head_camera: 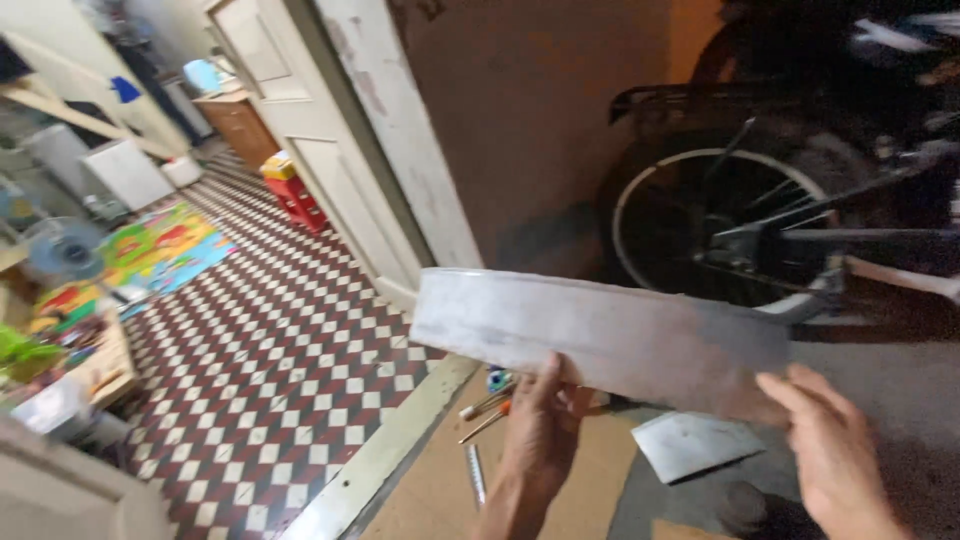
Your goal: Hammering and shaping a thin metal strip against a wooden block on the floor.
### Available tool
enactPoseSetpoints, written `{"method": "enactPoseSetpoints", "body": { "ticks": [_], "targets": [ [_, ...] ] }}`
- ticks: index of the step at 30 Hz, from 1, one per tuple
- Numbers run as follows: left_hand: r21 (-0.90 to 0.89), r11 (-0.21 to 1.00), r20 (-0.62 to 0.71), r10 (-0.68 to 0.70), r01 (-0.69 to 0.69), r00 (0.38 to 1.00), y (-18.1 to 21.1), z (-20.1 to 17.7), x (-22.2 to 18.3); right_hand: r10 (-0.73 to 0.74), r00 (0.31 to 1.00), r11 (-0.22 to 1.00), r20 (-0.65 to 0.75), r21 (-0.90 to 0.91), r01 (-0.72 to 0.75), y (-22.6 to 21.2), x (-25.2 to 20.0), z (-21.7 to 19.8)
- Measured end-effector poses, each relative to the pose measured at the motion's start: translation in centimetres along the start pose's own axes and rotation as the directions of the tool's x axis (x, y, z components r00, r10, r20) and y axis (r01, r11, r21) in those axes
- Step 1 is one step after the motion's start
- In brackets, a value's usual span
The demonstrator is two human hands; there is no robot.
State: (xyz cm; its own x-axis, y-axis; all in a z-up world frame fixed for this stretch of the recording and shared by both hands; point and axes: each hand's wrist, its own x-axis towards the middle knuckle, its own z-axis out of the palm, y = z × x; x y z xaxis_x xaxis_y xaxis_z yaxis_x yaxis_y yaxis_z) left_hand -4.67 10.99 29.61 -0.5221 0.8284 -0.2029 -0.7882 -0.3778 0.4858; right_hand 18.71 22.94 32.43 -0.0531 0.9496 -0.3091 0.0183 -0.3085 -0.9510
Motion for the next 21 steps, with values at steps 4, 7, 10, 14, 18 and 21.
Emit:
{"method": "enactPoseSetpoints", "body": {
  "ticks": [4,7,10,14,18,21],
  "targets": [
    [0.065,0.998,0.067,-0.006,0.001,0.998,-0.9,0.3,0.6,-0.163,0.98,0.984,-0.113,-0.086,0.154,2.0,2.3,-0.4],
    [0.109,0.994,0.05,-0.028,0.022,0.998,-1.5,1.1,0.7,-0.242,0.957,0.969,-0.159,-0.081,0.232,2.6,2.9,-0.7],
    [0.158,0.987,0.066,-0.042,0.031,0.997,-1.9,2.0,0.3,-0.214,0.964,0.976,-0.161,-0.082,0.203,0.6,0.4,0.0],
    [0.199,0.978,0.041,-0.069,0.059,0.997,-2.4,2.0,0.0,-0.171,0.972,0.982,-0.16,-0.102,0.156,-0.7,-1.6,0.5],
    [0.207,0.976,0.011,-0.076,0.072,0.997,-1.7,2.4,-0.3,-0.107,0.984,0.987,-0.144,-0.138,0.087,-1.1,-1.3,0.7],
    [0.251,0.964,0.003,-0.088,0.084,0.996,-1.5,2.5,-0.6,-0.08,0.991,0.988,-0.104,-0.136,0.065,-2.4,-2.6,0.7]
  ]
}}
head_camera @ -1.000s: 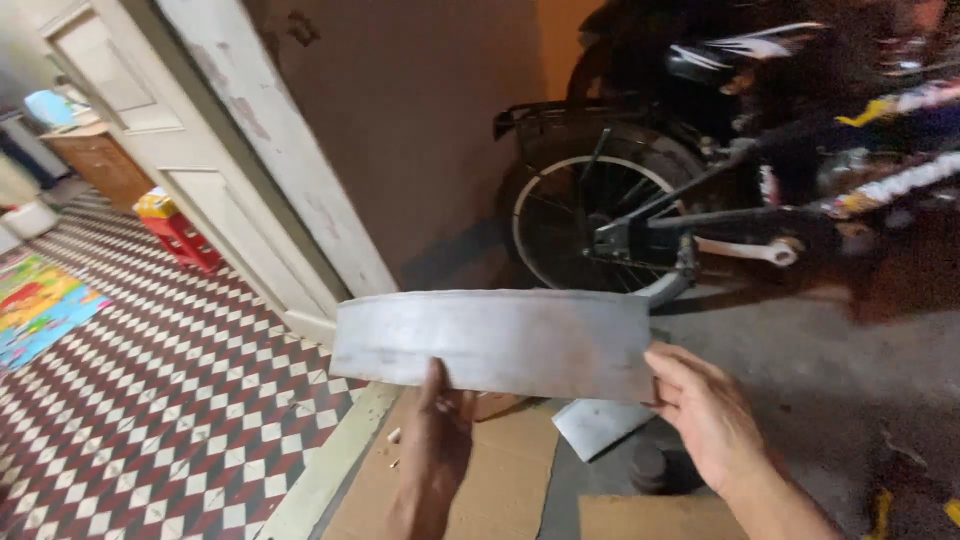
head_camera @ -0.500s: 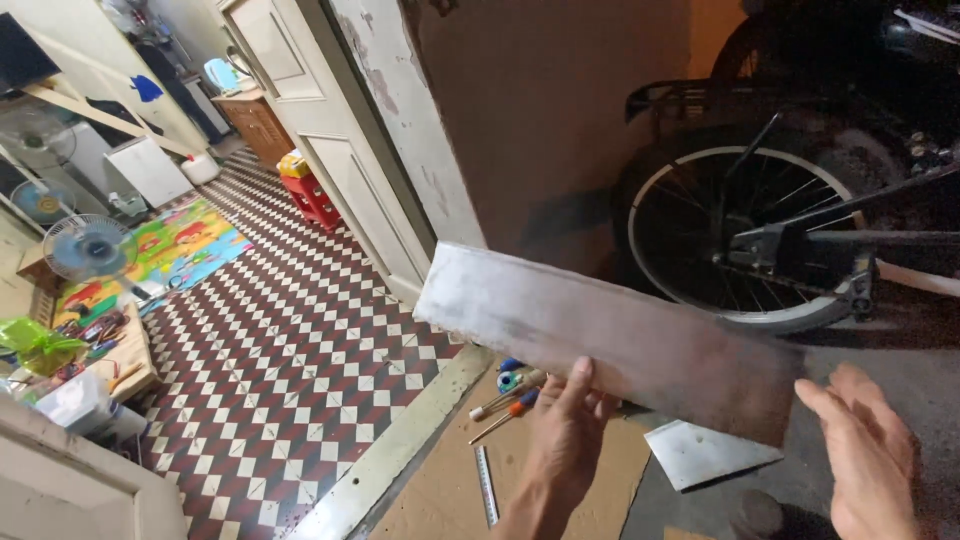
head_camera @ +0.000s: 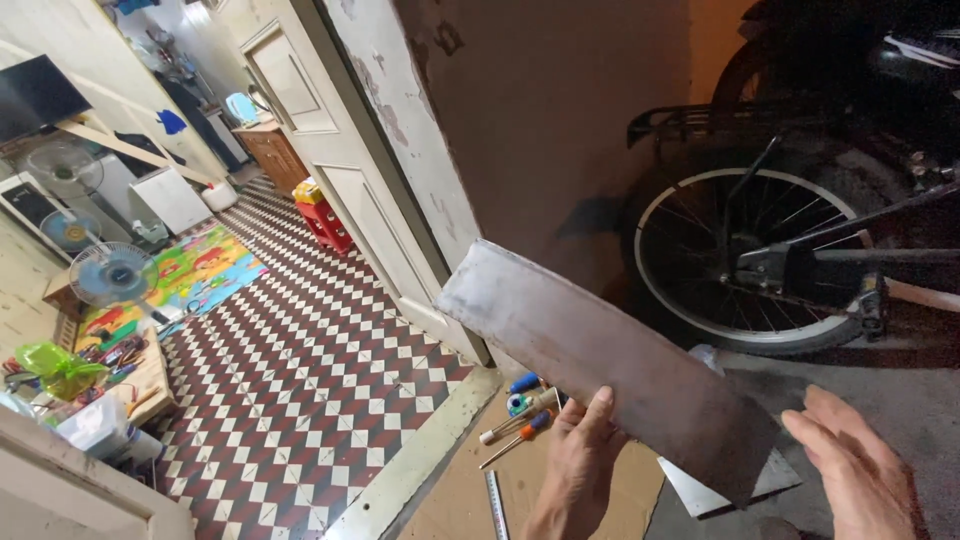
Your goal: Hammering and shaping a thin metal strip against a wooden block on the floor.
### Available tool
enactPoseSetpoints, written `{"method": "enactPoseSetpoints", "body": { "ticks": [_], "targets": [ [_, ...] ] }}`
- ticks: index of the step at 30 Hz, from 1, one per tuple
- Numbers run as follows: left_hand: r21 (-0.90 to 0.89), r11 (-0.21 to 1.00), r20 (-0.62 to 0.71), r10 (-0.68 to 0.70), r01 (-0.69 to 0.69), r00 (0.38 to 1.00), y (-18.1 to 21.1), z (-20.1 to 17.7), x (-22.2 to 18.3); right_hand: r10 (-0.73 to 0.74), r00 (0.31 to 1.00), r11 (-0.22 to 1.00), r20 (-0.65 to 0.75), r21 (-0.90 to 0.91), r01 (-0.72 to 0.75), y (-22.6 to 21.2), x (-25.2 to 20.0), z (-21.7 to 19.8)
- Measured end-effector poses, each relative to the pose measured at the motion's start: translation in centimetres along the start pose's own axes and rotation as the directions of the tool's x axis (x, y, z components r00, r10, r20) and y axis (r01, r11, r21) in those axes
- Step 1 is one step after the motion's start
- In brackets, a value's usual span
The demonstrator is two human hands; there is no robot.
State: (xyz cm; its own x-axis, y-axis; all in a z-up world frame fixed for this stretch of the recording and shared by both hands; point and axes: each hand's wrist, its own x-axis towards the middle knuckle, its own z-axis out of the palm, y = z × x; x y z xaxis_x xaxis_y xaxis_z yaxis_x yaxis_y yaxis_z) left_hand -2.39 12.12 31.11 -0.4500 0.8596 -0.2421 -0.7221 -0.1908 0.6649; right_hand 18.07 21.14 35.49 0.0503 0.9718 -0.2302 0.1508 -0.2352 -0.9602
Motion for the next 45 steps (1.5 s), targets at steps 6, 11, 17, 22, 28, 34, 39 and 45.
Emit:
{"method": "enactPoseSetpoints", "body": {
  "ticks": [6,11,17,22,28,34,39,45],
  "targets": [
    [0.122,0.992,-0.009,-0.019,0.02,1.0,-0.3,-0.3,-0.3,-0.012,0.983,0.994,0.183,-0.102,0.031,0.7,0.2,-1.4],
    [0.326,0.945,-0.103,-0.003,0.037,0.995,-0.6,-0.6,0.2,0.135,0.98,0.988,0.145,0.055,-0.145,-2.9,-2.1,-2.6],
    [0.325,0.935,0.05,-0.17,0.145,0.984,-2.2,-3.8,2.9,-0.087,0.976,0.973,0.2,0.229,0.04,1.2,1.2,-3.7],
    [0.59,0.807,0.413,-0.271,-0.028,0.87,-4.8,-7.6,4.0,-0.047,0.973,0.836,0.227,0.541,-0.086,-1.2,-0.1,-5.3],
    [0.443,0.869,0.569,-0.083,-0.22,0.818,-12.3,-16.8,8.7,-0.278,0.917,0.868,0.286,0.483,0.113,2.5,1.2,-8.2],
    [0.873,0.048,0.488,-0.035,-0.486,0.872,-4.1,-9.2,3.0,-0.39,0.78,0.915,0.49,0.302,0.269,3.5,-0.4,-7.2],
    [0.783,-0.181,0.619,0.136,-0.595,0.774,-1.3,-9.0,0.4,-0.355,0.622,0.935,0.698,0.249,0.254,4.7,-2.2,-5.1],
    [0.759,-0.137,0.649,0.243,-0.637,0.721,0.4,-7.0,-1.4,-0.549,0.346,0.77,0.761,0.299,0.564,3.4,-4.4,-4.7]
  ]
}}
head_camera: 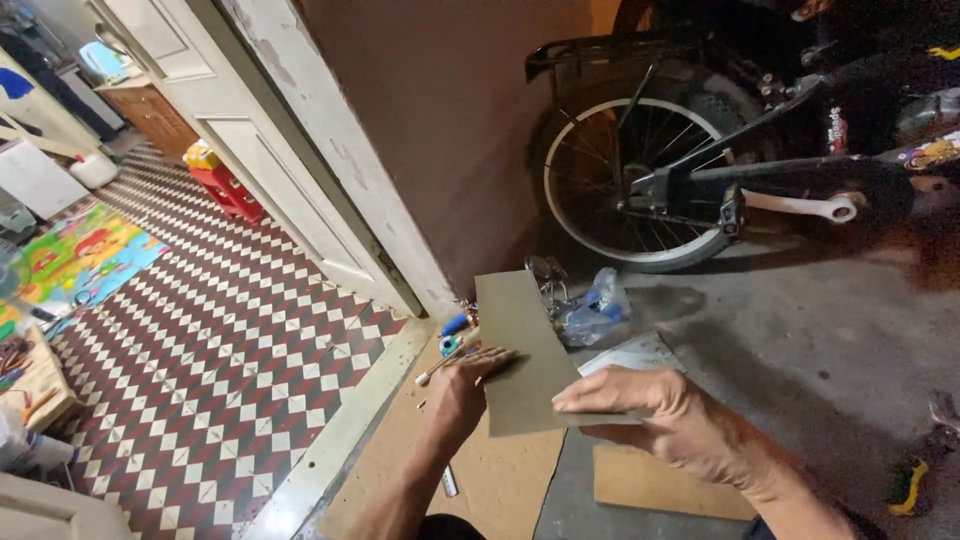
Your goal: Hammering and shaping a thin metal strip against a wooden block on the floor.
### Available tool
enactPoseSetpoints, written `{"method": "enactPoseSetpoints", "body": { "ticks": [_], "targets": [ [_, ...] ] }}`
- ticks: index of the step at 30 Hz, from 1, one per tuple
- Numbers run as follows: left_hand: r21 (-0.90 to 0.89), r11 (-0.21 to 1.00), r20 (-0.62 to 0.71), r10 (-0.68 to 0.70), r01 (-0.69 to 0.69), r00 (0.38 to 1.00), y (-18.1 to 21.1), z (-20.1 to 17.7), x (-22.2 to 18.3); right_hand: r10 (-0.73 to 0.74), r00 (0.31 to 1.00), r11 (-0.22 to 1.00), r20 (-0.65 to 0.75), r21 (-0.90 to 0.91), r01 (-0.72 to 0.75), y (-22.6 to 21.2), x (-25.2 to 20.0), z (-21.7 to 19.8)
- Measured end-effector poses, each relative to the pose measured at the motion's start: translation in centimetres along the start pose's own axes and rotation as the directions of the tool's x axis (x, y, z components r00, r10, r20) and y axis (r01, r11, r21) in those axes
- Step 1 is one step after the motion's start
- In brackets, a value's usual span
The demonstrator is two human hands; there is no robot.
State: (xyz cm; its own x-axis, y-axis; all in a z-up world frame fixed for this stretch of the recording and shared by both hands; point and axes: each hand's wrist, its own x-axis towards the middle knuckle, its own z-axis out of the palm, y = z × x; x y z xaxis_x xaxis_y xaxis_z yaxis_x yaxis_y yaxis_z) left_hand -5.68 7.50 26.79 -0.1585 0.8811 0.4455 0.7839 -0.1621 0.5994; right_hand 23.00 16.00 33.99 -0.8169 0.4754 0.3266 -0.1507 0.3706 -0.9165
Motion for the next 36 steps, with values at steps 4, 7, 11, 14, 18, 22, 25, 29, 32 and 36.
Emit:
{"method": "enactPoseSetpoints", "body": {
  "ticks": [4,7,11,14,18,22,25,29,32,36],
  "targets": [
    [0.049,0.998,-0.008,-0.039,0.04,0.999,-0.4,0.0,-0.1,0.039,0.998,0.998,0.057,-0.055,-0.036,-0.3,-0.2,0.5],
    [0.027,0.999,-0.013,-0.033,0.033,0.999,-0.2,0.0,-0.1,0.046,0.996,0.995,0.077,-0.088,-0.039,-0.6,-0.3,0.5],
    [0.039,0.998,-0.03,-0.048,0.05,0.998,-0.3,0.1,0.0,0.027,0.995,0.991,0.096,-0.134,-0.014,-0.9,-0.4,0.4],
    [0.027,0.999,-0.069,-0.035,0.037,0.997,0.5,-0.3,-0.1,0.037,0.996,0.996,0.076,-0.085,-0.031,-0.7,-0.4,0.4],
    [-0.349,0.84,-0.161,-0.491,0.416,0.856,-4.1,1.7,0.0,-0.06,0.996,0.998,0.062,0.005,0.06,-1.5,-0.7,0.2],
    [-0.841,-0.052,0.429,-0.67,0.539,0.605,-4.0,0.3,-0.9,-0.169,0.974,0.986,0.151,0.026,0.167,-2.6,-1.5,0.9],
    [-0.861,-0.143,0.435,-0.705,0.489,0.56,-5.8,0.9,-2.0,-0.144,0.969,0.989,0.203,0.048,0.137,-2.3,-2.0,1.3],
    [-0.806,-0.081,0.386,-0.822,0.587,0.417,-4.3,-0.3,-2.6,-0.054,0.961,0.998,0.272,0.054,0.041,-2.2,-3.2,1.3],
    [-0.807,0.118,0.316,-0.742,0.579,0.591,-1.2,-3.5,-3.1,0.043,0.985,0.915,0.164,-0.402,0.027,1.7,-3.8,-0.3],
    [-0.902,0.054,0.241,-0.761,0.429,0.602,-8.7,-1.8,-6.1,0.516,0.854,0.611,-0.067,-0.669,-0.423,2.5,-3.9,-6.2]
  ]
}}
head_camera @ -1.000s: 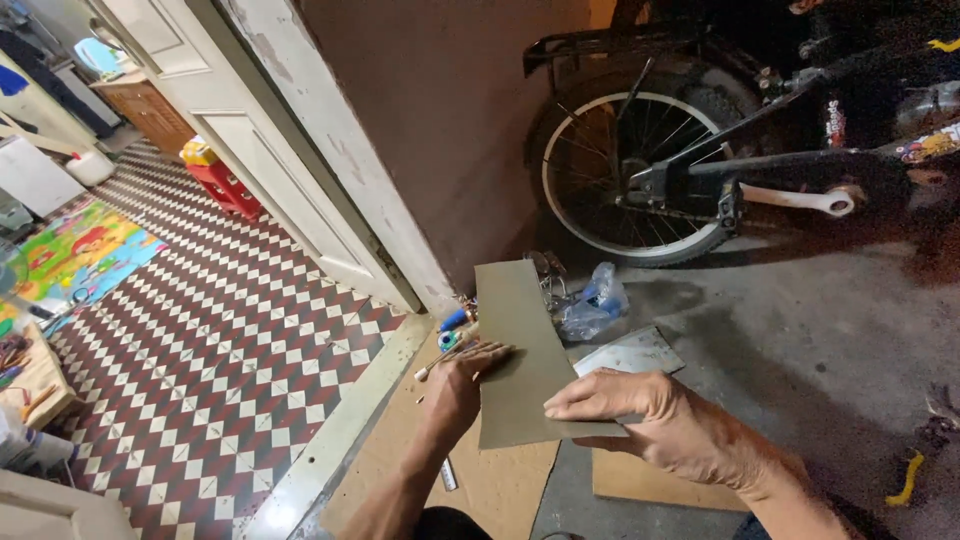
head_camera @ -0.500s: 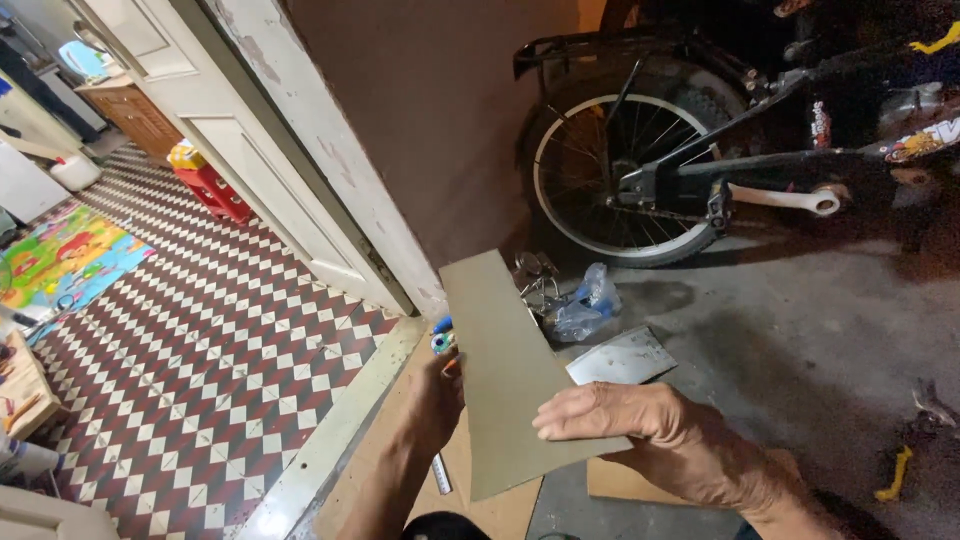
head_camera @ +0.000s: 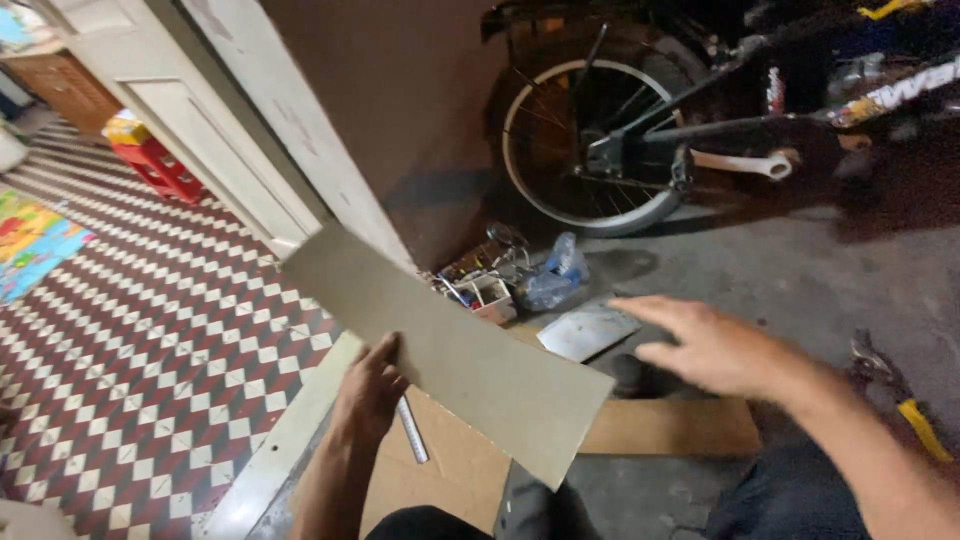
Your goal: Hammering and shaping a thin metal strip against a wooden block on the floor.
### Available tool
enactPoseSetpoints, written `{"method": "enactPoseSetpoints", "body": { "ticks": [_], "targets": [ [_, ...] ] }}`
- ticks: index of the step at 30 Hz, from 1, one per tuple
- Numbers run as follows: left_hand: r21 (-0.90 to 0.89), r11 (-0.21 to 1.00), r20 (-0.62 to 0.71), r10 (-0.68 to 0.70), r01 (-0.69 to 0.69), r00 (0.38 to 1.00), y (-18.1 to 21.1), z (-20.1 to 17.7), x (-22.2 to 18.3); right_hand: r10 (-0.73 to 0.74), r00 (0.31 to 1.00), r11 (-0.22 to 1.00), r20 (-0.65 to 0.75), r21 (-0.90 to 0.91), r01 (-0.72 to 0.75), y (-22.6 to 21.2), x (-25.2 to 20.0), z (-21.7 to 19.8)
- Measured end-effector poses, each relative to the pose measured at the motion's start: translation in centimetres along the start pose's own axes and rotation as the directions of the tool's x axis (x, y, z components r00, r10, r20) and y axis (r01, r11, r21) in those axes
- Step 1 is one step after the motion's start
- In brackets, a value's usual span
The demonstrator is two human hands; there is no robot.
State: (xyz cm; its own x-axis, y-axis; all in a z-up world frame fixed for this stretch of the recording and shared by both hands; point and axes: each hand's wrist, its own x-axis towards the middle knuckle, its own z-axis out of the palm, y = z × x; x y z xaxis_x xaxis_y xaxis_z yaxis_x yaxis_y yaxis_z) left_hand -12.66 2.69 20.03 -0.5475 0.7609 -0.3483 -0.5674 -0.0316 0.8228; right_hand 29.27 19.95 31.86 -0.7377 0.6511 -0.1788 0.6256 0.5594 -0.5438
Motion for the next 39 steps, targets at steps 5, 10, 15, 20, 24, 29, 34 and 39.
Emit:
{"method": "enactPoseSetpoints", "body": {
  "ticks": [5,10,15,20,24,29,34,39],
  "targets": [
    [-0.075,0.995,-0.139,0.051,-0.062,0.989,-5.7,-4.1,4.3,0.316,0.949,0.942,0.008,-0.119,-0.313,13.6,5.7,3.7],
    [-0.105,0.994,-0.236,-0.004,-0.021,0.972,-9.9,-2.3,6.5,0.443,0.889,0.896,0.112,-0.099,-0.434,18.4,12.1,12.0],
    [-0.125,0.992,-0.306,-0.02,-0.019,0.952,-15.3,-4.1,11.3,0.486,0.855,0.873,0.182,-0.061,-0.484,24.8,19.8,20.6],
    [-0.183,0.983,-0.393,-0.087,0.015,0.915,-19.4,-5.5,13.0,0.439,0.894,0.886,0.093,-0.208,-0.414,27.8,22.2,24.6],
    [-0.245,0.969,-0.33,-0.087,0.004,0.94,-22.6,-5.7,13.5,0.42,0.906,0.889,0.054,-0.226,-0.399,29.1,21.9,25.7],
    [-0.273,0.962,-0.388,-0.126,0.017,0.913,-25.1,-5.6,9.9,0.193,0.98,0.915,0.043,-0.369,-0.164,34.9,17.0,31.6],
    [-0.293,0.949,-0.379,-0.224,0.113,0.898,-27.7,-5.3,5.7,0.304,0.952,0.952,0.043,0.013,-0.305,28.3,8.9,26.9],
    [-0.373,0.912,-0.343,-0.309,0.174,0.887,-31.3,-4.8,1.6,0.608,0.758,0.724,-0.236,0.555,-0.409,29.0,-5.5,31.1]
  ]
}}
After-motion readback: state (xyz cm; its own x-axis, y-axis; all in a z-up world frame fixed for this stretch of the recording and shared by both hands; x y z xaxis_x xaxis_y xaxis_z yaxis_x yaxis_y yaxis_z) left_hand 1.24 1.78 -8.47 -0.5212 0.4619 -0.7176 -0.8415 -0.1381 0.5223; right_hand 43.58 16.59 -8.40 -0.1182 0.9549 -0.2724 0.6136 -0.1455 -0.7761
